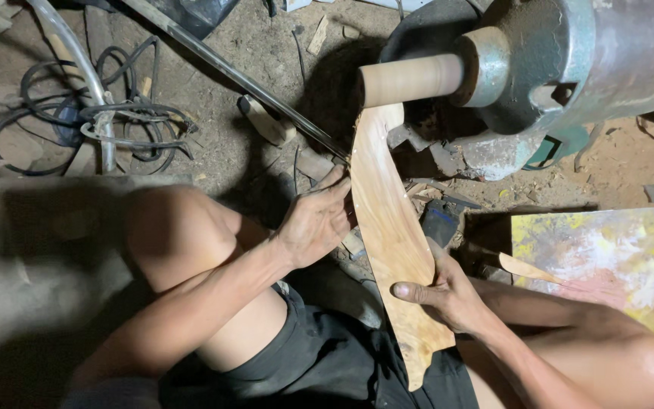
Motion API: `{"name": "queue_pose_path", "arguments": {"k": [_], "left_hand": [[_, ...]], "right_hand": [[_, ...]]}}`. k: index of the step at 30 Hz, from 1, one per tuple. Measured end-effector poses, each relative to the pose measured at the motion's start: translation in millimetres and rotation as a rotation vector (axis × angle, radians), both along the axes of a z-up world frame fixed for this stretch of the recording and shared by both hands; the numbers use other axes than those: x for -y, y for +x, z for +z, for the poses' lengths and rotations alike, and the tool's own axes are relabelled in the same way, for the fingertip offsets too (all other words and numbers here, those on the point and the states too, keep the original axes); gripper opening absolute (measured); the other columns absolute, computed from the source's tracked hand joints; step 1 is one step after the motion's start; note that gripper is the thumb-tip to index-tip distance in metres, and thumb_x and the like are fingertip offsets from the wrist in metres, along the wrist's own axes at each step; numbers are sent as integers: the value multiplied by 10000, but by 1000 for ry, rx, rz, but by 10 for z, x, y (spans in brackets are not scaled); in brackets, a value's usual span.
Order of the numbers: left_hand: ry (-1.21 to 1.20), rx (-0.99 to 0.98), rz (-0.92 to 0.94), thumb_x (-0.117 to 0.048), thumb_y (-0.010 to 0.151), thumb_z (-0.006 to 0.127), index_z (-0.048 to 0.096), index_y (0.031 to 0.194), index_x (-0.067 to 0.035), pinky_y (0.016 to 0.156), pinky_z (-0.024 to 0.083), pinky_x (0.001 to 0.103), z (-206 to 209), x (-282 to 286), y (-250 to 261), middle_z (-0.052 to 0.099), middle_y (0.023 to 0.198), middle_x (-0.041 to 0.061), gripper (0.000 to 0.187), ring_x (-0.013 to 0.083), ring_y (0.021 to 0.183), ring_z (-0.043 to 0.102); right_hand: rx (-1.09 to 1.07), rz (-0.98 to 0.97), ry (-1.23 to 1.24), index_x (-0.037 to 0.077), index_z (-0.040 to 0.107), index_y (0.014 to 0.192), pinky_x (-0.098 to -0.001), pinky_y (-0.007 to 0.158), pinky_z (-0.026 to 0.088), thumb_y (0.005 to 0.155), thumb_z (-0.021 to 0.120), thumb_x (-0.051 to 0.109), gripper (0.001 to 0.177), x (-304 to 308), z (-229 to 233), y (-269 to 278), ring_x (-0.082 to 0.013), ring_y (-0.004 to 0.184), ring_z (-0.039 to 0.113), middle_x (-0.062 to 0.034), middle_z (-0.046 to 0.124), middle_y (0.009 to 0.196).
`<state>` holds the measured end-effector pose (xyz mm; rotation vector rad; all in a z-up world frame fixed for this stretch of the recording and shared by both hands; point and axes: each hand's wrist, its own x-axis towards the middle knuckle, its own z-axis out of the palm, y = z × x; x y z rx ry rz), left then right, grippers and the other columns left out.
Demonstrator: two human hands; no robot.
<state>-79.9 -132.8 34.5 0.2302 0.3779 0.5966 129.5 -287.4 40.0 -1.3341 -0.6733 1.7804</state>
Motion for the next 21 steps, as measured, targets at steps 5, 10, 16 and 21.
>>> {"name": "queue_pose_path", "arguments": {"k": [5,10,16,21], "left_hand": [[5,-57,37,-262,1096,465,485,1465,-145,1166,417,373,-63,-61,68,608,1396,30,388,175,1307,558],[-24,77,175,-381,1100,532,568,1372,-88,1147,421,443,-209,-414,381,626,1360,89,401,240,1278,562],[-70,68,361,-528,1019,547,420,1508,-37,1221,350,498,-306,-941,715,546,1468,170,704,308,1365,500],[39,46,391,-586,980,518,224,1639,-29,1193,338,484,-282,-1192,834,463,1539,243,911,338,1390,477]], "right_hand": [[83,8,80,-8,376,1527,-364,1038,499,740,815,23,902,-167,11,-4,-213,1256,595,-156,631,1389],[-20,-121,43,-24,409,1521,-411,945,562,738,798,39,877,-619,132,44,-267,1116,667,-209,663,1297],[20,-167,157,-44,453,1477,-358,957,577,762,802,66,803,-1183,241,53,-220,1099,696,-178,680,1278],[-42,-211,145,-46,486,1468,-372,906,562,782,805,67,765,-1445,262,97,-213,1034,678,-158,678,1232]]}}
